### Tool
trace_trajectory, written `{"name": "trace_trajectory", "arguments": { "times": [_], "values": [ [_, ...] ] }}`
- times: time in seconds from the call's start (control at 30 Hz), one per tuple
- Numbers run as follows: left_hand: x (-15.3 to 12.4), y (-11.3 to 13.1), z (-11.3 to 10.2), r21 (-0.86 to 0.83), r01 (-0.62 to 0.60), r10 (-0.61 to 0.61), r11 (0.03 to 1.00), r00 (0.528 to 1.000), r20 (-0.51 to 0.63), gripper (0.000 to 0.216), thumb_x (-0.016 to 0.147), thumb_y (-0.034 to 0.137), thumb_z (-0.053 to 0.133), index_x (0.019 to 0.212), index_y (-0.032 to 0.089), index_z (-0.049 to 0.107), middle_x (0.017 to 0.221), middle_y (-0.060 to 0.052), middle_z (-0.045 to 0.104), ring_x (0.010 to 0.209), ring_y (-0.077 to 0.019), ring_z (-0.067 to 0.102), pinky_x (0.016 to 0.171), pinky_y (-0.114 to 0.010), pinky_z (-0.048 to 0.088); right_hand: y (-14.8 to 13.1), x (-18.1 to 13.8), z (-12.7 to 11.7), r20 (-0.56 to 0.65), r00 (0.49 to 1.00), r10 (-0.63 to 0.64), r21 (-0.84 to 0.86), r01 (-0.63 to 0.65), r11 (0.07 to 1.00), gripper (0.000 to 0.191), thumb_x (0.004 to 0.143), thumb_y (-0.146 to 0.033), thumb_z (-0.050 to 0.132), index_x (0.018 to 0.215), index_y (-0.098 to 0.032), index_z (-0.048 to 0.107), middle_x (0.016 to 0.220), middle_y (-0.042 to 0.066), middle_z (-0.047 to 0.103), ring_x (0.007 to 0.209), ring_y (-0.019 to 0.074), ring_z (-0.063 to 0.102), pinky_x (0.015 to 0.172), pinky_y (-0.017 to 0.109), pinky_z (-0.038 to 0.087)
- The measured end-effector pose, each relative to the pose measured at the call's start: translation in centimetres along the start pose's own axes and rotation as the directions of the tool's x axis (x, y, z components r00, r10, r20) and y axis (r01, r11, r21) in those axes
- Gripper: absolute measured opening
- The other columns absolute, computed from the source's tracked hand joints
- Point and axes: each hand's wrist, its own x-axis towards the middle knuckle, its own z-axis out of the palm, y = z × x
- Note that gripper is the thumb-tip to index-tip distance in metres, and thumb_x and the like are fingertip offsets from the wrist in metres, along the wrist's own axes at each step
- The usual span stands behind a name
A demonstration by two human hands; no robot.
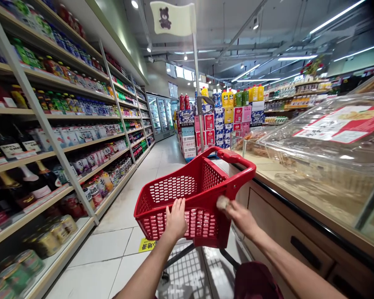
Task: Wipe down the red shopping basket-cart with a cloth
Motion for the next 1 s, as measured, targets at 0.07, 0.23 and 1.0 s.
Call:
{"name": "trace_trajectory", "arguments": {
  "times": [0.07,0.23,1.0],
  "values": [
    [-0.1,0.0,-0.1,-0.005,0.003,-0.003,1.0,1.0,-0.004,0.079,0.063,0.007,0.038,0.139,0.015,0.017,0.147,-0.005,0.018,0.135,-0.0188,0.013,0.108,-0.048,0.011,-0.1,-1.1,-0.4,0.063,0.996,-0.056,0.039,0.053,0.998,0.026,0.083,-0.014,0.042,0.091,-0.026,0.064,0.08,0.002,0.059,0.068,0.0105,0.056,0.06,0.018,0.044],
    [-0.1,0.2,-0.1,-0.008,0.022,-0.022,1.0,1.0,-0.011,0.08,0.063,0.005,0.037,0.139,0.016,0.016,0.147,-0.004,0.018,0.135,-0.019,0.011,0.108,-0.047,0.011,3.4,3.1,-4.3,-0.272,0.911,0.31,-0.012,-0.325,0.946,0.032,0.081,-0.023,0.047,0.111,-0.022,0.058,0.099,0.009,0.054,0.084,0.0174,0.056,0.069,0.027,0.045],
    [-0.9,-0.1,0.1,-0.01,-0.009,0.008,1.0,0.999,-0.035,0.08,0.062,0.006,0.037,0.139,0.013,0.016,0.147,-0.003,0.017,0.135,-0.0179,0.011,0.109,-0.047,0.012,4.3,7.6,-3.5,-0.059,0.996,0.067,-0.29,-0.082,0.953,0.029,0.084,-0.022,0.041,0.107,-0.017,0.058,0.116,0.012,0.058,0.109,0.0231,0.047,0.099,0.046,0.022]
  ]
}}
